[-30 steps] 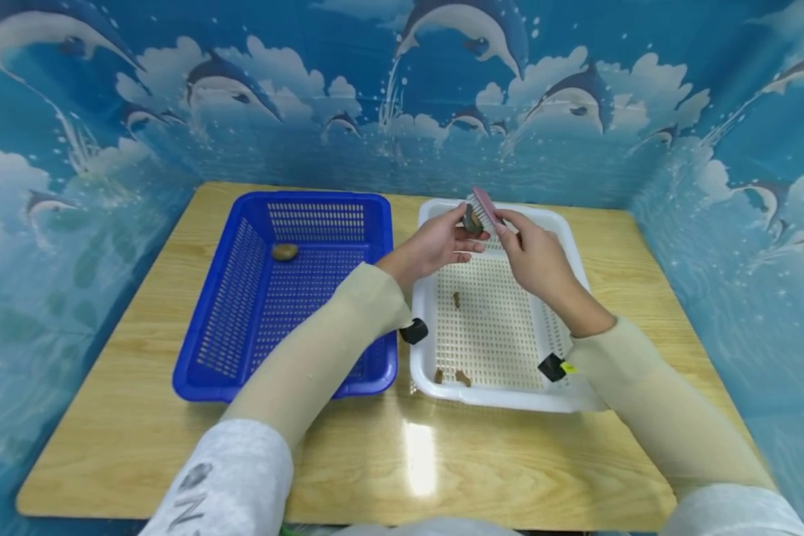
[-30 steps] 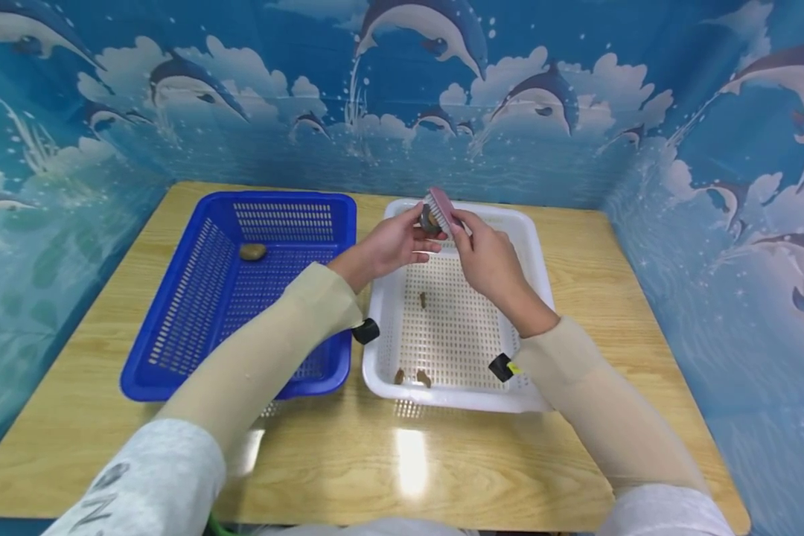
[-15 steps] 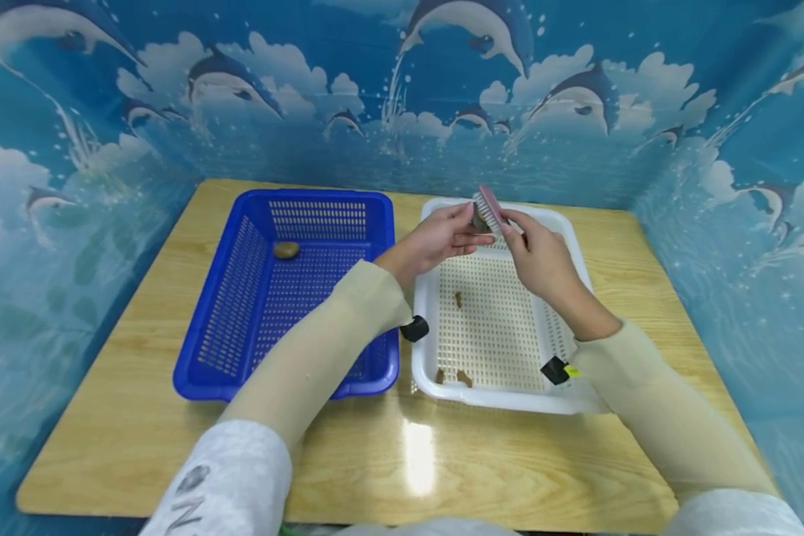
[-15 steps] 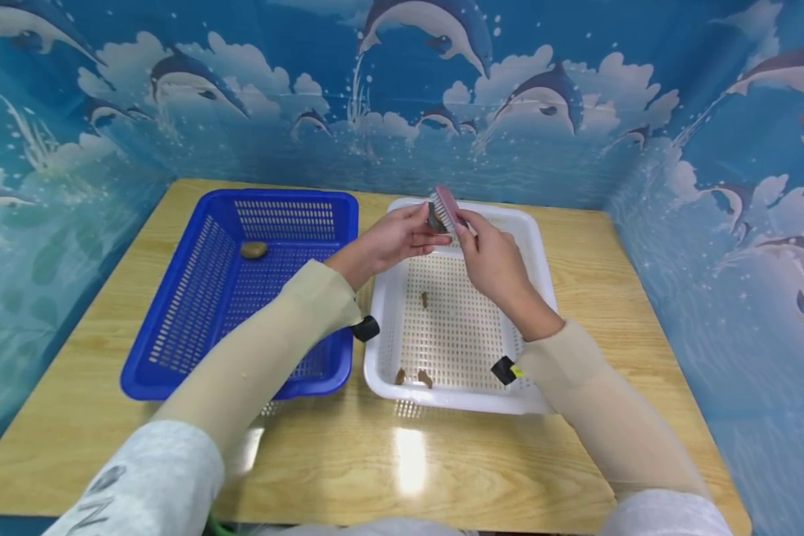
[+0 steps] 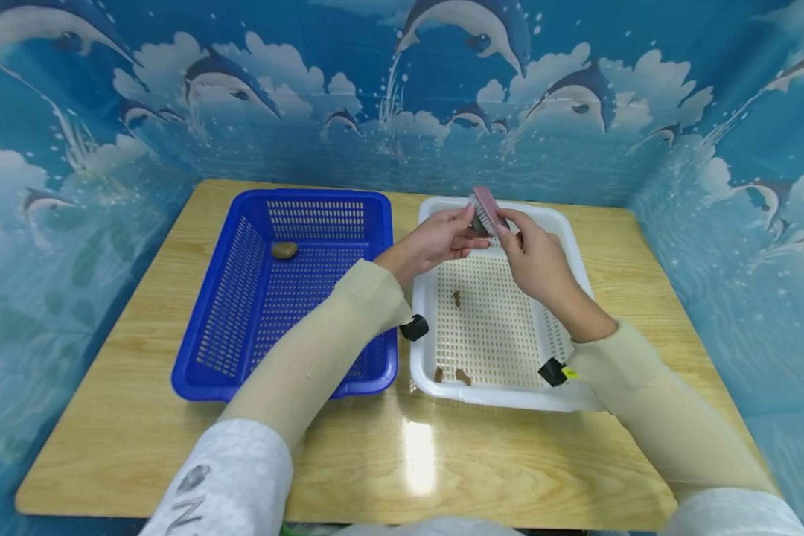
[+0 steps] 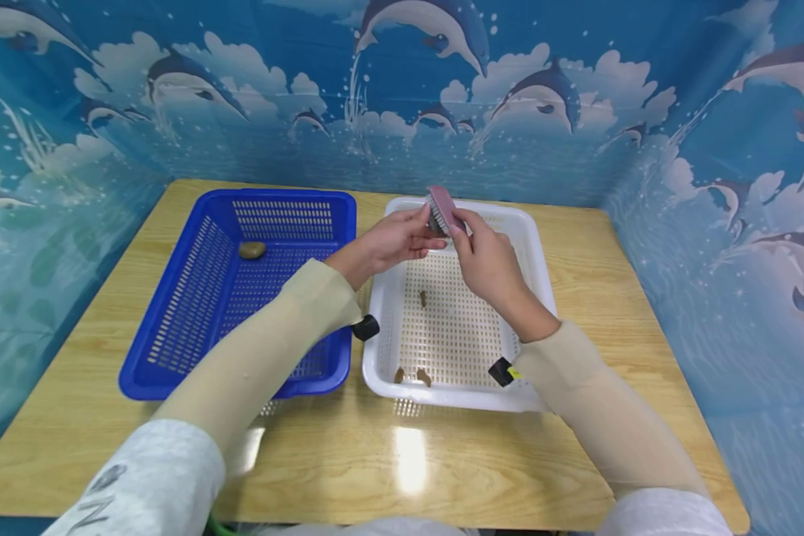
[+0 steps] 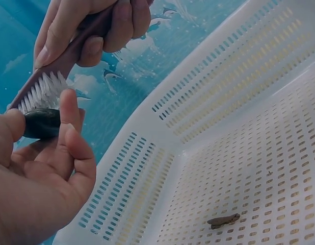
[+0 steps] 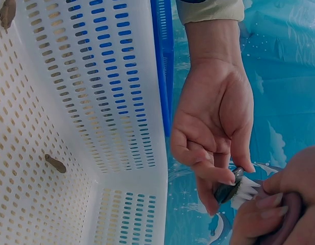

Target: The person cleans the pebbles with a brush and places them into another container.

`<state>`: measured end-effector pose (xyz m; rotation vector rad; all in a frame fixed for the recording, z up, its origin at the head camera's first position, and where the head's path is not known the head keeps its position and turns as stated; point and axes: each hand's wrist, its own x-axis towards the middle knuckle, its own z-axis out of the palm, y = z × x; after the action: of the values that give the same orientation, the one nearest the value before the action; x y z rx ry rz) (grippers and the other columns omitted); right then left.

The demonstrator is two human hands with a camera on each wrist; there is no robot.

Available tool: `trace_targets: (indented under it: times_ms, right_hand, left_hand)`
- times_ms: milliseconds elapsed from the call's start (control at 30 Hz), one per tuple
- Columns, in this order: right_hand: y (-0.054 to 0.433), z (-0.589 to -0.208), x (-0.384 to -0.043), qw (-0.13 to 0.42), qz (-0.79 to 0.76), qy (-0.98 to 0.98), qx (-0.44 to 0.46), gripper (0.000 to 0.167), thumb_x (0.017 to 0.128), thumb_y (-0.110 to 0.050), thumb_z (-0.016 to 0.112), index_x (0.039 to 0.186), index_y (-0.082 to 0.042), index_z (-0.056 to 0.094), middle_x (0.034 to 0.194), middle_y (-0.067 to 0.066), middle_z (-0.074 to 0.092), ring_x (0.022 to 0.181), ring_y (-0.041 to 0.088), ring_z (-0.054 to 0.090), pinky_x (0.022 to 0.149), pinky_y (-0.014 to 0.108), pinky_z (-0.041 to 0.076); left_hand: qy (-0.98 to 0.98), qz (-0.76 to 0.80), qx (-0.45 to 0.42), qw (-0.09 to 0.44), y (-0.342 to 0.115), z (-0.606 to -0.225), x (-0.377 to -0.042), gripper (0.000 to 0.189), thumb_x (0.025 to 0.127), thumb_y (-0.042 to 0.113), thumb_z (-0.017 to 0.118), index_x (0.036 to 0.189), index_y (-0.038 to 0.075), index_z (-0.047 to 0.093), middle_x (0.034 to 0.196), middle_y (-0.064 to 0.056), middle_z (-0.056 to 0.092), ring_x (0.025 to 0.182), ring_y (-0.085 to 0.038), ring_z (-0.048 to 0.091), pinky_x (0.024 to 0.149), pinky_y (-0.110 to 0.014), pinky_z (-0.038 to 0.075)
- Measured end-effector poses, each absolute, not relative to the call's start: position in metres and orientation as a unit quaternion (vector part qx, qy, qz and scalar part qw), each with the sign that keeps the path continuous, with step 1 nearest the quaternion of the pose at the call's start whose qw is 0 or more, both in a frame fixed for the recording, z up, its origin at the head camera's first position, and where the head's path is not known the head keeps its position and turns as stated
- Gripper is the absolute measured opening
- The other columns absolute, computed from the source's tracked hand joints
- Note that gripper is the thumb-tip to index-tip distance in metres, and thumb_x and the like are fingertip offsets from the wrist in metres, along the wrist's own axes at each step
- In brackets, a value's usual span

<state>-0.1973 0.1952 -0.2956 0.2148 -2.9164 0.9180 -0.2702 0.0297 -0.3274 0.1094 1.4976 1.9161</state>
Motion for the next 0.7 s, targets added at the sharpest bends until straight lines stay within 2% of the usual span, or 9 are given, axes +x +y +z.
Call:
trace_targets:
  times_ms: [233, 433, 567, 700]
  right_hand:
    - [0.1973, -0.2935, -0.1992, 0.030, 0.294, -0.953, 0.068, 0.046, 0.107, -0.034, 0.036, 0.146, -0.009, 0.043, 0.061, 0.007, 0.048, 0.047, 0.018, 0.039, 0.044, 0.033, 0.033]
    - [0.2000, -0.2936, -0.1989, 0.034, 0.291, -0.954, 0.065, 0.047, 0.107, -0.036, 0.035, 0.145, -0.010, 0.044, 0.061, 0.007, 0.046, 0.049, 0.018, 0.039, 0.045, 0.034, 0.033]
    - [0.2008, -0.2941, -0.1969, 0.040, 0.288, -0.954, 0.067, 0.047, 0.107, -0.036, 0.035, 0.145, -0.010, 0.045, 0.061, 0.007, 0.045, 0.050, 0.018, 0.039, 0.046, 0.034, 0.033]
    - [0.2010, -0.2946, -0.1944, 0.042, 0.286, -0.955, 0.069, 0.047, 0.107, -0.035, 0.035, 0.145, -0.009, 0.045, 0.062, 0.007, 0.045, 0.050, 0.019, 0.039, 0.046, 0.034, 0.033]
  left_hand:
    - [0.582, 0.727, 0.052, 0.362, 0.0290, -0.3274, -0.2703, 0.052, 0.103, 0.041, 0.035, 0.149, 0.018, 0.041, 0.130, -0.014, 0.060, 0.087, -0.010, 0.064, 0.064, -0.022, 0.048]
    - [0.580, 0.728, 0.059, 0.360, 0.0285, -0.3263, -0.2698, 0.053, 0.103, 0.043, 0.033, 0.147, 0.016, 0.043, 0.131, -0.013, 0.060, 0.084, -0.009, 0.063, 0.068, -0.025, 0.046]
    - [0.573, 0.737, 0.058, 0.352, 0.0283, -0.3255, -0.2693, 0.053, 0.103, 0.043, 0.033, 0.146, 0.016, 0.044, 0.125, -0.012, 0.062, 0.081, -0.009, 0.062, 0.070, -0.026, 0.045]
    - [0.569, 0.744, 0.053, 0.348, 0.0288, -0.3245, -0.2691, 0.052, 0.103, 0.042, 0.034, 0.146, 0.015, 0.044, 0.108, -0.007, 0.065, 0.079, -0.009, 0.062, 0.066, -0.025, 0.044]
